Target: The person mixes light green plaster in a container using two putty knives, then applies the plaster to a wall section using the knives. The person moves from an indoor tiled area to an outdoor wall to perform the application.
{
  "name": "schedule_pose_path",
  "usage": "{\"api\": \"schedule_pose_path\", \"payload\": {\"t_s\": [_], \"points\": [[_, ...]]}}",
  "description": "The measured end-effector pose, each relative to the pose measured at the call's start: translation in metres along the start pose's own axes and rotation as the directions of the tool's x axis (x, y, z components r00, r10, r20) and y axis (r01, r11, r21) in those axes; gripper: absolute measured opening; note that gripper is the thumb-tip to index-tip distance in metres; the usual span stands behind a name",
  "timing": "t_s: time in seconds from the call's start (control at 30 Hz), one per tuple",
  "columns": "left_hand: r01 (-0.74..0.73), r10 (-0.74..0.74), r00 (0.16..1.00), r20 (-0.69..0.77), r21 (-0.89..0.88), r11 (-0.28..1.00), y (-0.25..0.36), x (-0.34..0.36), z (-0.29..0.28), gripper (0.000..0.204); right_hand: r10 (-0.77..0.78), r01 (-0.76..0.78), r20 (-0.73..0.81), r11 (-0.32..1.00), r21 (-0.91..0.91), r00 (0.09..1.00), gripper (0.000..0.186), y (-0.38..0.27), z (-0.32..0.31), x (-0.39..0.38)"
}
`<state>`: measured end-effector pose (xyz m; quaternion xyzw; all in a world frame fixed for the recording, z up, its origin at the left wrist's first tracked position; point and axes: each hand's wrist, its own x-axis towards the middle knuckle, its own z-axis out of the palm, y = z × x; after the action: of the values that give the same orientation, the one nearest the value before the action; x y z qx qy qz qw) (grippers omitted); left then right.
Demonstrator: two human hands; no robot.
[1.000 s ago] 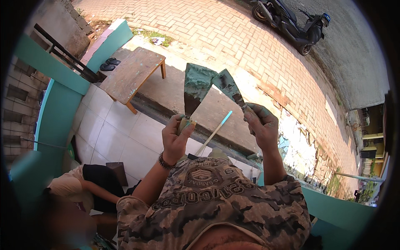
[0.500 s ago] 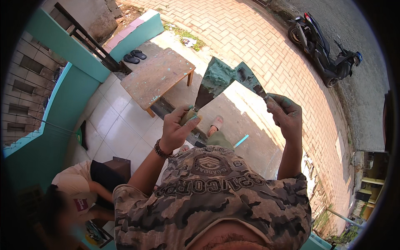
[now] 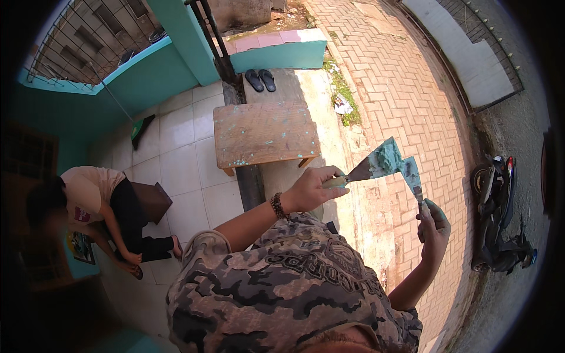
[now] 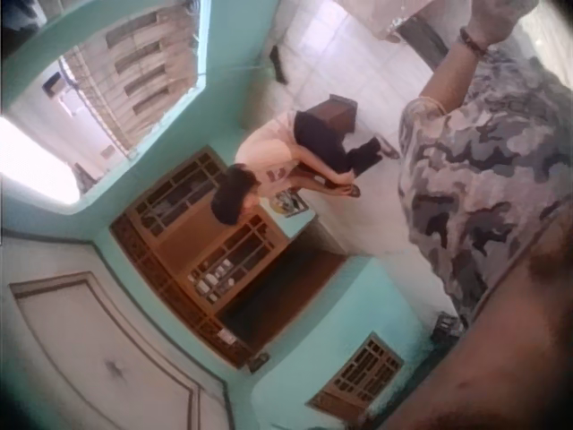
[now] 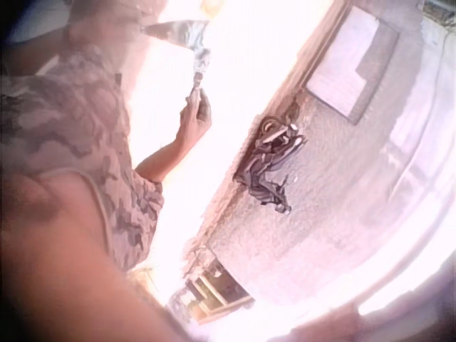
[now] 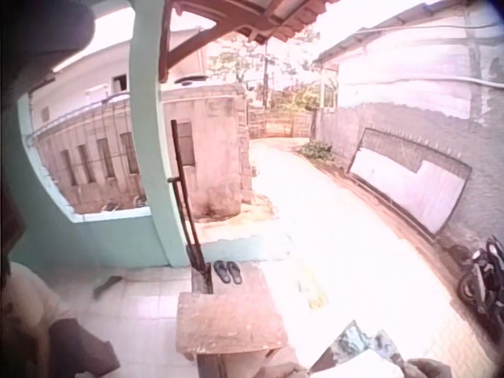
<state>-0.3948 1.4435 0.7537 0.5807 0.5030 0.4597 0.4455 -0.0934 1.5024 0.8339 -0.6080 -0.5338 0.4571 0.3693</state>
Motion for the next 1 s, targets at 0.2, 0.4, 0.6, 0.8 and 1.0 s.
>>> {"api": "schedule_pose_path", "payload": {"t_s": [0.2, 0.4, 0.6, 0.8, 1.0], "points": [[0.09, -0.09, 0.996, 0.006, -0.05, 0.995, -0.04, 0.133, 0.021, 0.028, -0.03, 0.014, 0.056, 0.962, 0.274, 0.998, 0.038, 0.033, -0.03, 0.142], [0.04, -0.041, 0.999, -0.012, -0.065, 0.997, -0.099, 0.283, 0.023, 0.03, -0.028, 0.002, 0.089, 0.961, 0.277, 0.996, 0.035, 0.053, -0.022, 0.293], [0.125, -0.126, 0.991, -0.036, -0.031, 0.992, -0.117, 0.412, 0.003, 0.029, 0.018, -0.031, 0.063, 0.975, 0.219, 0.998, 0.035, 0.039, -0.012, 0.435], [0.192, -0.195, 0.966, -0.171, -0.03, 0.981, -0.154, 0.512, -0.037, 0.024, -0.015, 0.018, 0.151, 1.0, -0.018, 0.988, 0.037, 0.009, 0.034, 0.601], [0.075, -0.132, 0.901, -0.414, -0.153, 0.985, -0.195, 0.593, -0.086, 0.023, -0.08, 0.095, 0.419, 0.995, -0.013, 0.904, 0.035, -0.03, 0.12, 0.758]]}}
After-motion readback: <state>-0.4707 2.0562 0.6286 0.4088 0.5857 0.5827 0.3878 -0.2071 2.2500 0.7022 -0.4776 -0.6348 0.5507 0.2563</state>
